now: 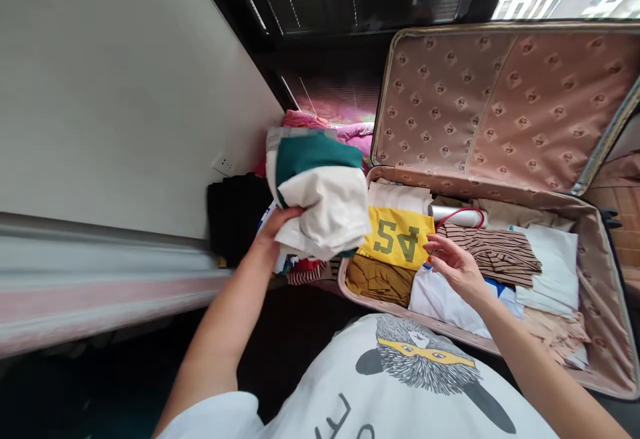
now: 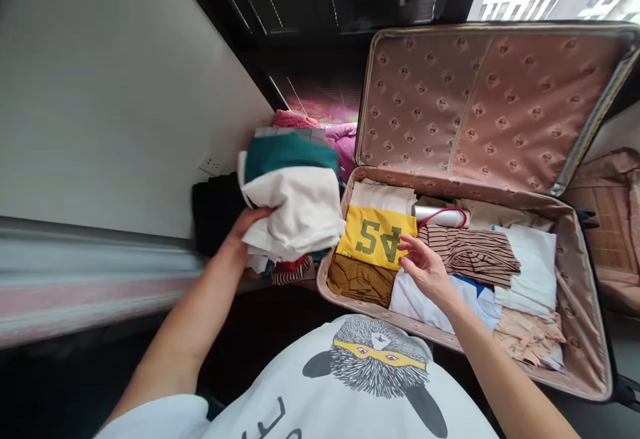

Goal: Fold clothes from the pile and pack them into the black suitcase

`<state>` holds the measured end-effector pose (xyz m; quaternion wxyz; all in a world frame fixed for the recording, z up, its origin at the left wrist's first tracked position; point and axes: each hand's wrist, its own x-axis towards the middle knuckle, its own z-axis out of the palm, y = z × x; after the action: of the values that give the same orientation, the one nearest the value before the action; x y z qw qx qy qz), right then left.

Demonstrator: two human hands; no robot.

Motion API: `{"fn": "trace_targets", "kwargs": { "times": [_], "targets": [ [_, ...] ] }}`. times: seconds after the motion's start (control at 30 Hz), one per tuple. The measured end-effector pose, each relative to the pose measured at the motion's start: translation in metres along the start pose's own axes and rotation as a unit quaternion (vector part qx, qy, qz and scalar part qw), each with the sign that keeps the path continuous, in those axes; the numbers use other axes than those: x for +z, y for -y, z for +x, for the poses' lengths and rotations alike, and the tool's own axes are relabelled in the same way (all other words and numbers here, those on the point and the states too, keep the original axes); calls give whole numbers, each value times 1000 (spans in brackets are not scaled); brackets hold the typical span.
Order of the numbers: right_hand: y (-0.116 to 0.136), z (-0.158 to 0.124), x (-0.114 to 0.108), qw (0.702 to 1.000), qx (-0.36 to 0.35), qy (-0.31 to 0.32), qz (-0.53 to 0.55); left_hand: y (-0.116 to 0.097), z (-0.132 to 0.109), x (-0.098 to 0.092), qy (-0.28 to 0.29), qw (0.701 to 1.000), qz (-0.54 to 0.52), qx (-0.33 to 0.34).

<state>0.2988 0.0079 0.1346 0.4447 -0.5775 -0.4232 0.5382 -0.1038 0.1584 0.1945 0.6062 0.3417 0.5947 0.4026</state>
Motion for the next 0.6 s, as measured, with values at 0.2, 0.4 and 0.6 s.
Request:
{"fn": "trace_targets", "kwargs": {
  "times": [0.2, 0.4, 0.6],
  "targets": [
    [1, -3, 10, 997, 50, -52, -12, -80, 61, -40, -11, 981, 145, 125],
    [-10, -14, 7, 991, 86, -97, -36, -99, 142, -49, 5, 936, 273, 223],
    [-27, -27, 10, 984, 110, -129, -55, -29, 185, -1, 10, 833, 489, 259]
  ]
}}
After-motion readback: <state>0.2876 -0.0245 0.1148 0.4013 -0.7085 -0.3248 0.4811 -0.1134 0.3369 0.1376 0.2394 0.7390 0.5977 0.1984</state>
